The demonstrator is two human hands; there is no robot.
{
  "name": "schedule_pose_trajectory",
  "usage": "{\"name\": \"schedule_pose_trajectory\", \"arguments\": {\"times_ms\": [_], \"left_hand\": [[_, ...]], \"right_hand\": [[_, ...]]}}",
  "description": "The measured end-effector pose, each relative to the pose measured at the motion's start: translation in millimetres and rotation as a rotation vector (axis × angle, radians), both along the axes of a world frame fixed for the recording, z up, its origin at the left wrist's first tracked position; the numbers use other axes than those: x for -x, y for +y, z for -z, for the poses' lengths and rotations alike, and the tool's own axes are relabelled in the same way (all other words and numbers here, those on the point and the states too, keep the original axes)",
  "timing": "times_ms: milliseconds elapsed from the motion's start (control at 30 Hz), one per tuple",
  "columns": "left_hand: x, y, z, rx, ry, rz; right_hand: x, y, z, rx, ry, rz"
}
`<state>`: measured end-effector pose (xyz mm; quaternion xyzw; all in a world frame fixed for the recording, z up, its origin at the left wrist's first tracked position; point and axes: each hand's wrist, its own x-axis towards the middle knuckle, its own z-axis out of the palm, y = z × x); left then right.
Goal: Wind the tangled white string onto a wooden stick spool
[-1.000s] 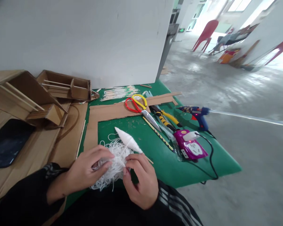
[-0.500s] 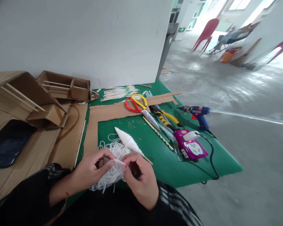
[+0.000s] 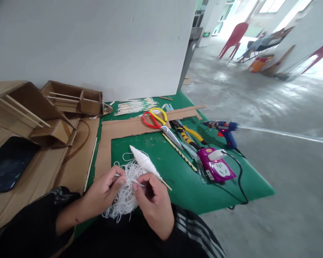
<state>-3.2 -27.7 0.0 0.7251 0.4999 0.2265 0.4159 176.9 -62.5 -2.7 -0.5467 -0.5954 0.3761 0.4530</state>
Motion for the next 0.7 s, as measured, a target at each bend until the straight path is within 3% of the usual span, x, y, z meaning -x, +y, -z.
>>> {"name": "schedule_pose_trajectory", "arguments": {"times_ms": [533, 700], "left_hand": [[-0.8, -1.6, 0.2, 0.044, -0.172, 0.025], [-2.7, -1.4, -2.9, 0.032, -0.079, 0.017]], "right_hand": [[3.2, 5.8, 0.8, -0.063, -0.089, -0.078], [1.1, 4.7, 1.5, -0.019, -0.055, -0.088]]}}
